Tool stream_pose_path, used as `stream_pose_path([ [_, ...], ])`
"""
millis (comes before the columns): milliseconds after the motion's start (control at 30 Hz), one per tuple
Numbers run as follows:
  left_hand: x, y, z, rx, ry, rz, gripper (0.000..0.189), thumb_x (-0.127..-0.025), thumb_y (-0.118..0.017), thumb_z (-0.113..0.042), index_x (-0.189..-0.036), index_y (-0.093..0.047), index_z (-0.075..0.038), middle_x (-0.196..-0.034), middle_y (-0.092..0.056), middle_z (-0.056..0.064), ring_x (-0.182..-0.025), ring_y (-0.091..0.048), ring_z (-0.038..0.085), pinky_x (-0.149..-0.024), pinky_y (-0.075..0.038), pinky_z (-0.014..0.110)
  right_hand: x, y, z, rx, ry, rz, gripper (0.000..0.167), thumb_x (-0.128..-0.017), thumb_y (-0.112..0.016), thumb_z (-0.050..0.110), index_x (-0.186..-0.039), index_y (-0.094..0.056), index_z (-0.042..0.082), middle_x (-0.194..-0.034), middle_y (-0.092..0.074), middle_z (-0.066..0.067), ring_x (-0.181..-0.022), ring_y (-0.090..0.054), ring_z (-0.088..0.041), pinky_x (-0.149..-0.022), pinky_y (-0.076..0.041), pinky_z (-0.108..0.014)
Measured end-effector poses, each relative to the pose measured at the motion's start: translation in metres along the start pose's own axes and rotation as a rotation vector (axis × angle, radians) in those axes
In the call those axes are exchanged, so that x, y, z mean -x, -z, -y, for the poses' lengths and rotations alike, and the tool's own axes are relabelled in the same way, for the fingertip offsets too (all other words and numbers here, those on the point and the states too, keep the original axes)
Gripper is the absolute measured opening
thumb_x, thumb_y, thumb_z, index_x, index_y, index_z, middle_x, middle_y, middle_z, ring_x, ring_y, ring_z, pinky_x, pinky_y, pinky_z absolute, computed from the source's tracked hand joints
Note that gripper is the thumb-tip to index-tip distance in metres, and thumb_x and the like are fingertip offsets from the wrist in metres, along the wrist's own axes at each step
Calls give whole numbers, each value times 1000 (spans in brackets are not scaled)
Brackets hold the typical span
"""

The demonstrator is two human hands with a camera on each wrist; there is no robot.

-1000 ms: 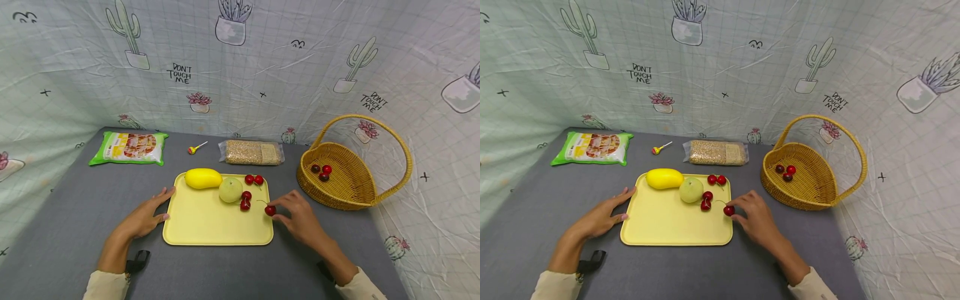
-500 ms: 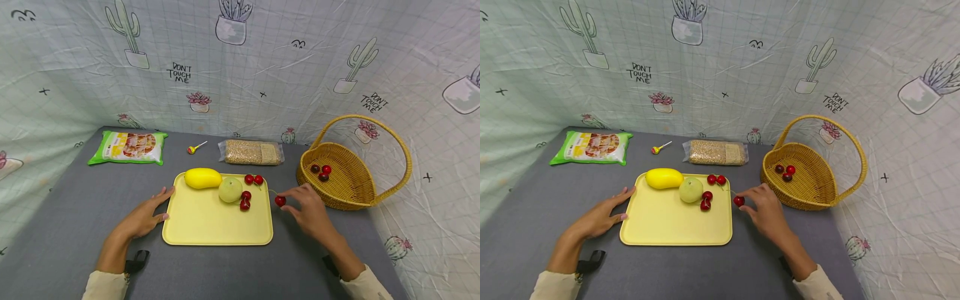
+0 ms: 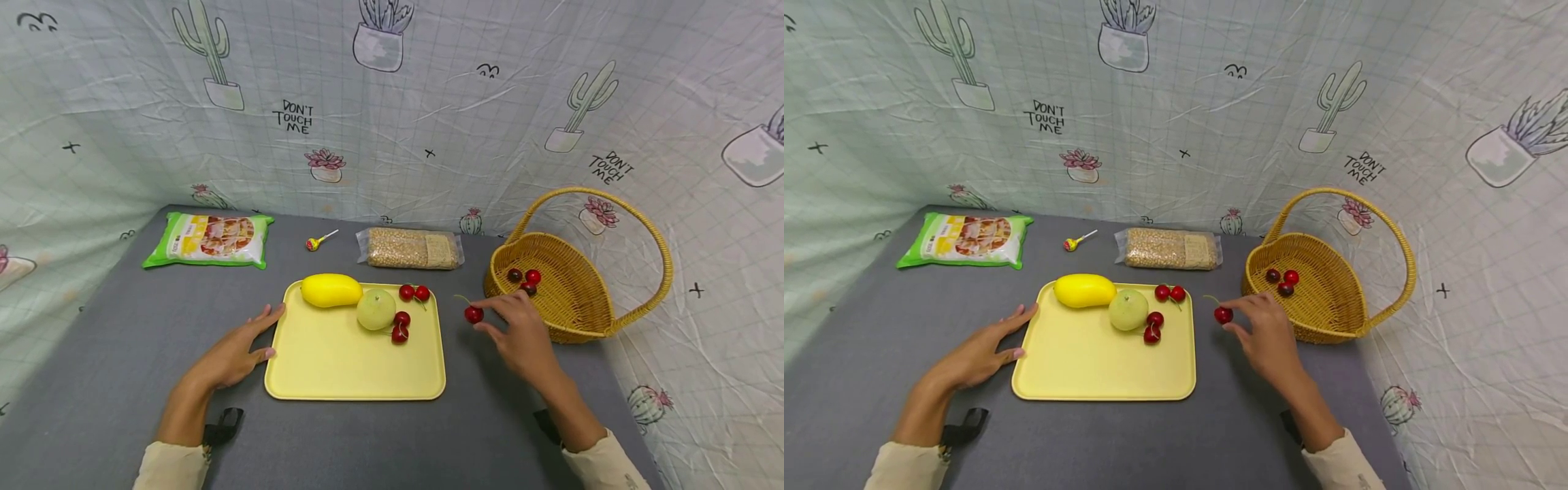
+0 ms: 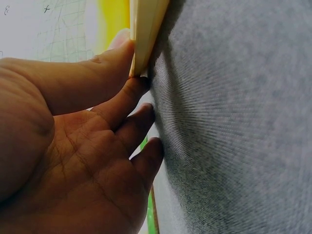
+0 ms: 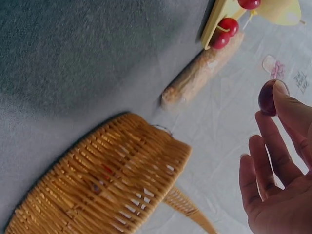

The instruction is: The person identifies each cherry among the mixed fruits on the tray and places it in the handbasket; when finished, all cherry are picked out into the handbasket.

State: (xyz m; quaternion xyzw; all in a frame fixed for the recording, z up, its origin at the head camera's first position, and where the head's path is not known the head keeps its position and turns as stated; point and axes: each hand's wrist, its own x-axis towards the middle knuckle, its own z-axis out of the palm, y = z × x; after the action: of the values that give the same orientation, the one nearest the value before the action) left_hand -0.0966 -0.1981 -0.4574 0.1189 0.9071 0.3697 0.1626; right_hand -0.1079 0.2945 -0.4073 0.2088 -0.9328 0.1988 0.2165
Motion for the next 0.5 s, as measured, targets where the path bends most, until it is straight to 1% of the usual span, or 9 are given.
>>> stream_pose_path([
  [267, -1, 0, 2, -2, -2, 3, 86, -97, -74, -7, -169, -27, -10, -172, -19, 34, -156, -17, 63, -123, -17, 79, 1, 3, -11, -2, -50, -55, 42, -74, -95, 5, -113, -82, 11, -108, -81, -11, -94, -59, -27, -80, -46, -43],
  [500, 0, 1, 1, 1, -9, 1, 86, -97, -74, -6, -169, -28, -10, -172, -19, 34, -156, -17, 63, -123, -17, 78, -1, 10, -20, -5, -83, -88, 41, -74, -95, 5, -113, -82, 9, -109, -81, -15, -97, -61, -33, -84, -48, -47],
])
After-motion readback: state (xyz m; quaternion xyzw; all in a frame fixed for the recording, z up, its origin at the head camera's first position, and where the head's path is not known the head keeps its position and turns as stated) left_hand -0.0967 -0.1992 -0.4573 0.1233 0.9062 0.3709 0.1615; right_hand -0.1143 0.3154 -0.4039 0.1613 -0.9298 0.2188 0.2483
